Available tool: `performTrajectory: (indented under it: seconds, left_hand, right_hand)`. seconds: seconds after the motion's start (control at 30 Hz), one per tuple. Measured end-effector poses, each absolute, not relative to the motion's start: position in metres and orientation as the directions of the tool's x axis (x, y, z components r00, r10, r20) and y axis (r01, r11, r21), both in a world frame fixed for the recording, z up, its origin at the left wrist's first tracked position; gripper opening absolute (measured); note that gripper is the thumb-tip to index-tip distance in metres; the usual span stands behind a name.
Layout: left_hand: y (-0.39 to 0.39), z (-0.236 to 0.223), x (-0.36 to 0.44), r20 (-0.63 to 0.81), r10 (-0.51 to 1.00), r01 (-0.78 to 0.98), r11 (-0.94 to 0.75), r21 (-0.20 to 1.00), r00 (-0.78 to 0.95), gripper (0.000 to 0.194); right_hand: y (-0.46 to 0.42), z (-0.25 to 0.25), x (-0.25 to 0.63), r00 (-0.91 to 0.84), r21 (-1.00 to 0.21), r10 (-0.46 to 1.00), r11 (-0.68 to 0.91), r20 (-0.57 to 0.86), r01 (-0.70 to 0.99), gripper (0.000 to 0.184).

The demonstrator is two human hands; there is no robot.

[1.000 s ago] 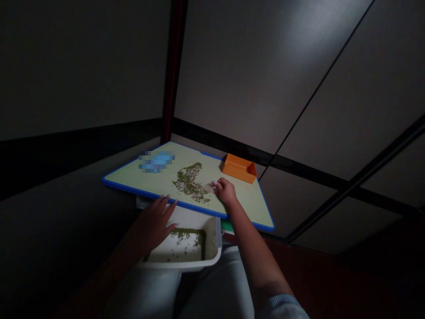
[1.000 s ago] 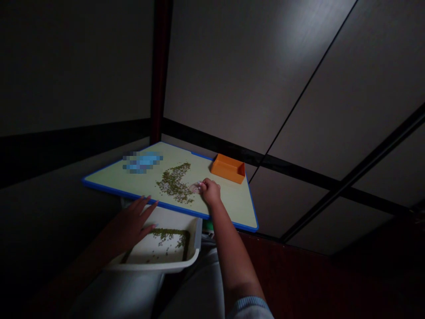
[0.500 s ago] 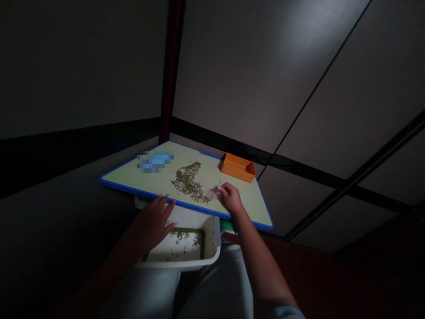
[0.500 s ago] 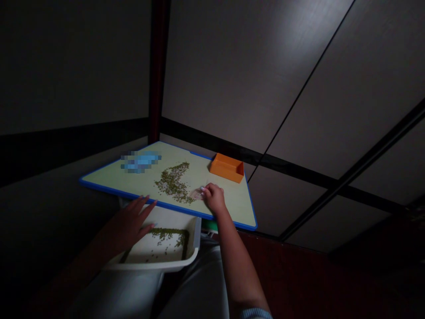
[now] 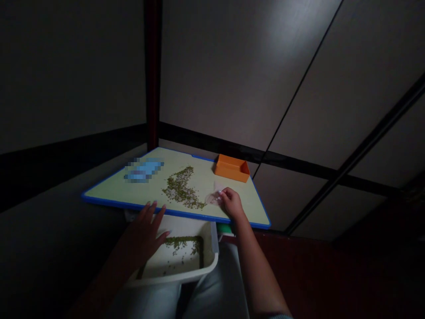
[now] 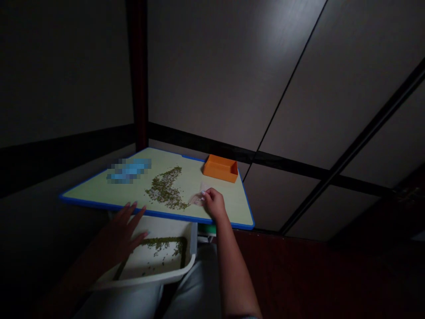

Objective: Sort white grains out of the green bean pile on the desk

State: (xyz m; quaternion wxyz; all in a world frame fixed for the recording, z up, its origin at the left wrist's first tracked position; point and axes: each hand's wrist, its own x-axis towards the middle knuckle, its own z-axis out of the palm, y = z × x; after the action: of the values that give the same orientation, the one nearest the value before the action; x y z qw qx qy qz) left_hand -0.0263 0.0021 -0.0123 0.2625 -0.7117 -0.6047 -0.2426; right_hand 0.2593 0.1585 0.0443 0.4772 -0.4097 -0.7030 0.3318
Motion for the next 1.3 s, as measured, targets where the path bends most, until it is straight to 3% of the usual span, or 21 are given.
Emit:
performTrajectory:
  seconds: [0.13,0.37,0.47,0.67,0.8,1.3]
  left_hand:
    - [0.007,-0.019,-0.033,0.685,0.692,0.974,-0.156,-0.166,0.227,0.065]
    - [0.007,-0.013,-0.035,0.636,0.733,0.97,-0.162,-0.183,0.243,0.071]
    - [0.008,-0.012,-0.035,0.635,0.732,0.969,-0.165,-0.185,0.246,0.071]
    - [0.012,-0.016,-0.037,0.655,0.712,0.967,-0.16,-0.197,0.251,0.072]
    - [0.014,-0.017,-0.037,0.655,0.718,0.971,-0.147,-0.188,0.235,0.072]
    - [-0.006,0.008,-0.022,0.538,0.821,0.98,-0.128,-0.154,0.192,0.063]
  right_hand:
    - [0.163,0.041,0.258,-0.148,-0.812,0.9,0.435,0.411,0.39,0.023]
    - [0.157,0.051,0.25,-0.201,-0.679,0.905,0.415,0.374,0.606,0.023]
    - [0.157,0.05,0.247,-0.234,-0.726,0.904,0.428,0.359,0.539,0.023]
    - [0.161,0.046,0.247,-0.228,-0.907,0.924,0.356,0.306,0.225,0.02]
    - [0.161,0.048,0.248,-0.237,-0.945,0.931,0.309,0.279,0.104,0.02]
    - [0.154,0.05,0.251,-0.227,-0.946,0.93,0.314,0.29,0.081,0.032]
